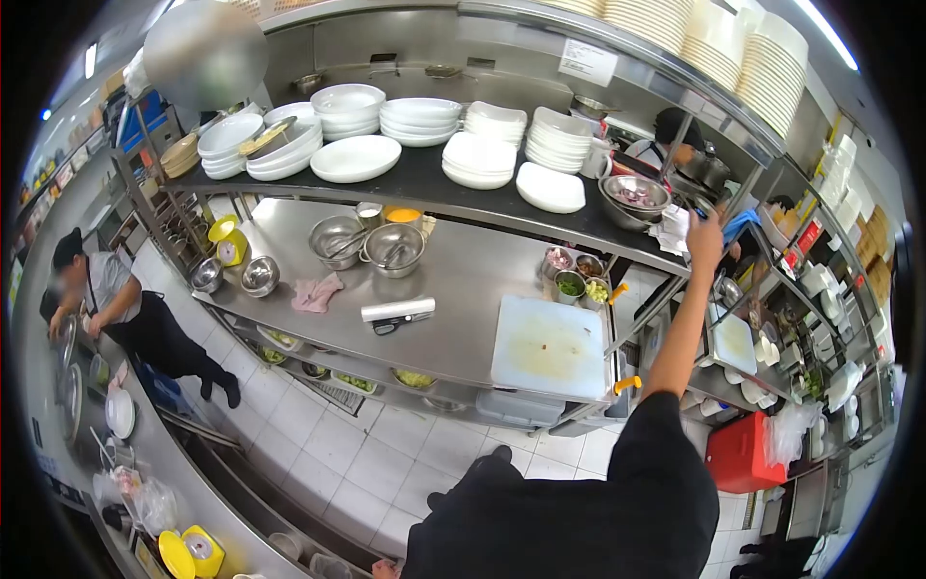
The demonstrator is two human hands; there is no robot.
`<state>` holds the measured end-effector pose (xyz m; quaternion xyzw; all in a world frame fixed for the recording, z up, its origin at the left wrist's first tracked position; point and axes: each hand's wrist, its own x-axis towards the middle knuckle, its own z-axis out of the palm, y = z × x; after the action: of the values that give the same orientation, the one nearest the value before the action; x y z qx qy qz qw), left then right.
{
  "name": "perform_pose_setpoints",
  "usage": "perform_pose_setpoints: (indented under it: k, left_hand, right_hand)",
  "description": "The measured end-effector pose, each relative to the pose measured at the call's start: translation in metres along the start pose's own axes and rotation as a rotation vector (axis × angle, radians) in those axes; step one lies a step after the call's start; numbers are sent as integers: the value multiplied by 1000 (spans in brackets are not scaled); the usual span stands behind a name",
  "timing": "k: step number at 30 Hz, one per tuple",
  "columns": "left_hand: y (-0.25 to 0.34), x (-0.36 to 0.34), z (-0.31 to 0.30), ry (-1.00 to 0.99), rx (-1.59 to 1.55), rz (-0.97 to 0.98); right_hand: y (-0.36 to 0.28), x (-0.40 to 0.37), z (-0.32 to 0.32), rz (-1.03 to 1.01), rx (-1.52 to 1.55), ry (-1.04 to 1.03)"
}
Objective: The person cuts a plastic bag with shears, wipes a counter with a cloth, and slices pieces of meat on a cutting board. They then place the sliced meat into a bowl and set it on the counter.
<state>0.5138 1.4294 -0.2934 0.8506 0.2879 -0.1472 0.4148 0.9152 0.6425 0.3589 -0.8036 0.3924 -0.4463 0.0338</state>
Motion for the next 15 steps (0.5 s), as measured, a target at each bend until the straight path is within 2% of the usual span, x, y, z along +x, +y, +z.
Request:
perform_pose_setpoints:
  k: [2, 4, 6, 8, 9, 10, 11, 12, 13, 14, 15]
  left_hand:
    - [-5, -8, 0, -38, -39, -56]
    - [-15, -21, -2, -81, -81, -125]
    - [-23, -28, -5, -122, -131, -196]
    - [-24, -24, -9, -154, -176, -268]
    - [-22, -15, -13, -161, -190, -287]
    - [-17, -3, -19, -169, -204, -300]
    - [-12, 14, -24, -169, -214, -307]
    - [-5, 34, -28, -167, -217, -299]
    - [2, 56, -36, -162, -221, -283]
    - [10, 82, -42, -154, -222, -266]
    - [18, 109, -48, -142, -218, -229]
  right_hand:
    - [-9, -54, -26, -139, 312, 92]
    - [-23, -113, -29, -191, 486, -58]
    - [-34, -174, -16, -220, 546, -419]
    - [-23, -236, 41, -306, 800, -894]
    - [-20, -272, 73, -519, 768, -1065]
    - [-11, -313, 118, -791, 836, -1146]
    - [-21, -360, 132, -781, 632, -1392]
    - [-16, -418, 151, -771, 658, -1421]
    - [-59, -451, 135, -867, -12, -1653]
    - [-79, -480, 135, -955, 4, -1830]
    - [-97, -507, 133, -977, 95, -1861]
